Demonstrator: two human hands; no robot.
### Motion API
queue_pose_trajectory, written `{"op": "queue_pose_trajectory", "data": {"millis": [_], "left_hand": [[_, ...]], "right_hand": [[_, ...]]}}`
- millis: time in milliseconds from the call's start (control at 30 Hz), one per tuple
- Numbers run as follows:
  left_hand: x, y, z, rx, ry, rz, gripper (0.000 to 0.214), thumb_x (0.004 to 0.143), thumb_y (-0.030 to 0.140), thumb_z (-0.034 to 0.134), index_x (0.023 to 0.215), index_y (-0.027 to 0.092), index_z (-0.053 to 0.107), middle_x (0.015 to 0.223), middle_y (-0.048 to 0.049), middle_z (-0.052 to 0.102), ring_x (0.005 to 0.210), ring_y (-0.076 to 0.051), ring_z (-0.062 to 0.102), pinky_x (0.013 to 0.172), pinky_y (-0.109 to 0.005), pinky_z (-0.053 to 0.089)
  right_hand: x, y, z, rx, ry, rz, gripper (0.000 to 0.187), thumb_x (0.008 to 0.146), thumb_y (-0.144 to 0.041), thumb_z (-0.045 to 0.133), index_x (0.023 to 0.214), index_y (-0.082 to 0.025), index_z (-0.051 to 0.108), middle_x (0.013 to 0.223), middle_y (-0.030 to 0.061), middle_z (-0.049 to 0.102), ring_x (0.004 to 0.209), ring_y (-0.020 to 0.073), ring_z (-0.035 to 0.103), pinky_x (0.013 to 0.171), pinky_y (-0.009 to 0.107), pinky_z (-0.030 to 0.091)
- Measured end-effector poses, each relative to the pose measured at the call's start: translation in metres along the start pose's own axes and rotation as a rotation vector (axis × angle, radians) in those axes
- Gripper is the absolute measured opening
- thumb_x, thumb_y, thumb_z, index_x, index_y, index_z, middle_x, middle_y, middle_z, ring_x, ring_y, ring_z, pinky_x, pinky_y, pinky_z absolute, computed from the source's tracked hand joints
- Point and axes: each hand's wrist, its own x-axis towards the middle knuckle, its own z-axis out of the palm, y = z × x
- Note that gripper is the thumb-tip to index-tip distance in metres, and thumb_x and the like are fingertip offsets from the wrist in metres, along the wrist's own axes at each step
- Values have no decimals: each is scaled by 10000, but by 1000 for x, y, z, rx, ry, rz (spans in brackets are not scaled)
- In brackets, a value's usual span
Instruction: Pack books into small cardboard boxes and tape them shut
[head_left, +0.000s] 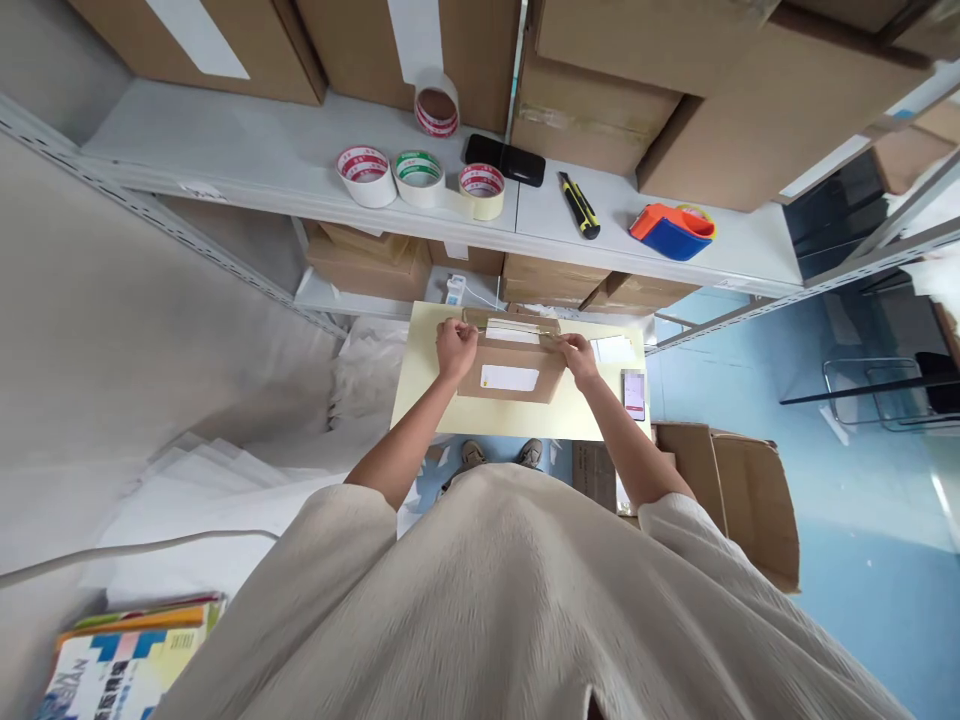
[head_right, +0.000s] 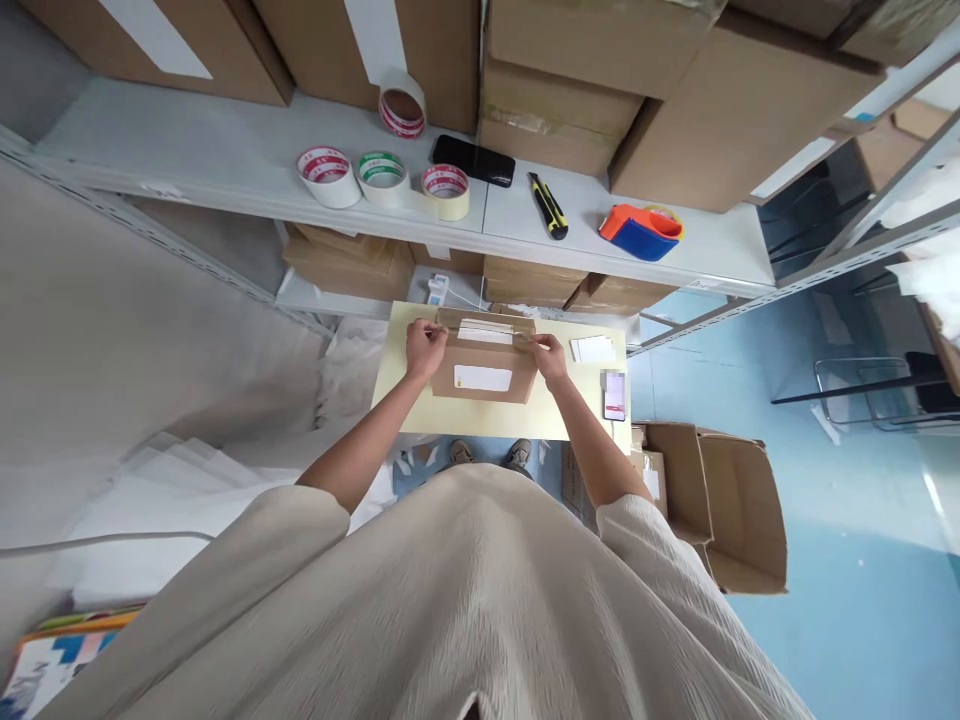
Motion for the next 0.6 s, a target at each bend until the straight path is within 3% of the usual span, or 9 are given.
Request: {"op": "queue_pose_trajectory", "data": {"millis": [100, 267, 433, 533, 600], "left_hand": [[-6, -7, -2, -5, 38, 45, 191, 1026, 261, 761, 1118, 274, 594, 1323, -99, 668, 1171, -253, 732, 1178, -441, 578], [-24, -19, -2, 103, 27, 31, 284, 1026, 276, 792, 1181, 283, 554, 1360, -121, 664, 1259, -300, 729, 1193, -470, 570], [-27, -15, -7, 206, -70, 1, 368, 998, 290, 810, 1278, 252, 574, 1477, -198, 653, 1347, -391, 723, 1183, -549, 586], [-29, -5, -10, 260, -71, 120, 411, 991, 274, 801, 1360, 227, 629, 1621, -263, 621, 1544, -466, 617, 1295, -633, 500], [-34, 1, -8, 272, -131, 289, 406, 1024, 257, 741, 1424, 227, 673, 1759, -258, 563, 1701, -465, 481, 1398, -658, 381]], "right_hand": [[-10, 1, 5, 26, 80, 16, 502, 838, -703, 843, 1040, -281, 659, 1107, 82, 779, 1126, 304, 728, 974, 425, 618], [-20, 16, 19, -97, 134, 135, 489, 851, -664, 840, 1047, -303, 574, 1042, 59, 718, 1053, 298, 706, 916, 414, 603], [-14, 21, 30, -233, 190, 114, 439, 880, -529, 822, 1162, -280, 595, 1298, 148, 692, 1111, 319, 685, 1034, 476, 615], [-15, 14, 36, -394, 176, 52, 432, 964, -461, 737, 1328, -249, 638, 1479, 222, 652, 1322, 399, 660, 1197, 588, 564], [-21, 9, 41, -510, 121, -91, 485, 1052, -443, 641, 1492, -239, 639, 1652, 250, 588, 1548, 450, 551, 1319, 663, 463]]}}
